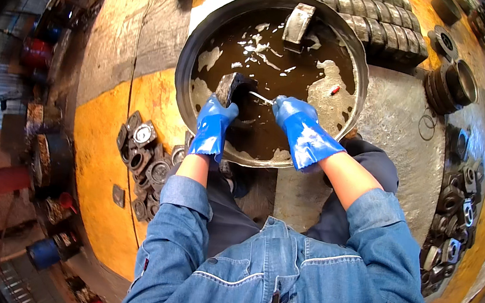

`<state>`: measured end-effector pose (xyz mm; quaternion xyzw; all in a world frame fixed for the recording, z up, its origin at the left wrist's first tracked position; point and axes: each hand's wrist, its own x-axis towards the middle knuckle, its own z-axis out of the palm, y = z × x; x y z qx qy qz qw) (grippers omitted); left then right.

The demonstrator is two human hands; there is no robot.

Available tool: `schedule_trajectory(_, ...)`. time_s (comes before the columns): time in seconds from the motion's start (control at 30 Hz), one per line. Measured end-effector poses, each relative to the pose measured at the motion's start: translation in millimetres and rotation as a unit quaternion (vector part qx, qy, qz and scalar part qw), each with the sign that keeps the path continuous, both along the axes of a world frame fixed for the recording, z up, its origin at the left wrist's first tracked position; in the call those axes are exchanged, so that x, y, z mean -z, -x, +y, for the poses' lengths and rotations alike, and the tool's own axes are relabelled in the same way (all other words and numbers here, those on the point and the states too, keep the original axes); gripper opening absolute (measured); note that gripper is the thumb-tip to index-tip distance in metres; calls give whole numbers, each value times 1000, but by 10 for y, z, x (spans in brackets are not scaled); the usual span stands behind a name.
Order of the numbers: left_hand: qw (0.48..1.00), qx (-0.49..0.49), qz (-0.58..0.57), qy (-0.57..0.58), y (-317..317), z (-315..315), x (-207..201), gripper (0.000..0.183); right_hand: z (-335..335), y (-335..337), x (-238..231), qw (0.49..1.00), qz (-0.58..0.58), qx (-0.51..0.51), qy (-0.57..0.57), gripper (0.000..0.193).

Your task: The person cleans metal parts in a tub of liquid using a brush while wearing gloves. They pick up metal components, scrub them with the brush, and place them near other parts on the floor.

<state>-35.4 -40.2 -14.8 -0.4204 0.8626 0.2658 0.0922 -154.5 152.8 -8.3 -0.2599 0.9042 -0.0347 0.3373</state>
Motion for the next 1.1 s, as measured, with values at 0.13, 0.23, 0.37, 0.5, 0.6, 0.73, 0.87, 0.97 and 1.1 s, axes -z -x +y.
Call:
schedule_trajectory(0.13, 999, -51, 7, -11, -53, 41, 27, 70, -108, -79, -41, 999, 14, -15, -39, 29)
schedule_trajectory(0.23, 997, -60, 24, -51, -80, -79, 98, 65, -122, -242, -44, 993, 88, -58, -44, 30)
schedule_trajectory(0.37, 999, -22, 2, -31, -41, -36, 46, 67, -201, -238, 17, 993, 61, -45, -88, 31)
schedule_trajectory(0.5, 999, 21, -28, -18, 44, 107, -84, 71, -108, -78, 187, 988, 8, -41, -146, 34)
schedule_trajectory(0.6, 1000, 4, -30, -2, -38, 86, -10, 74, -65, -257, 5, 994, 60, -62, -74, 33)
schedule_trajectory(0.73, 998, 13, -52, -28, -8, 47, -19, 90, -105, -175, 14, 992, 18, -32, -117, 30)
schedule_trajectory(0.87, 998, 19, -55, -31, 14, 64, -109, 80, -112, -298, -88, 995, 52, -68, -57, 28)
schedule_trajectory(0.97, 997, 34, -60, -31, 34, 30, -163, 79, -121, -118, 18, 994, 11, -72, -81, 28)
schedule_trajectory(1.1, 998, 53, -45, -1, 48, 88, -151, 77, -121, -207, 27, 994, -22, -32, -103, 30)
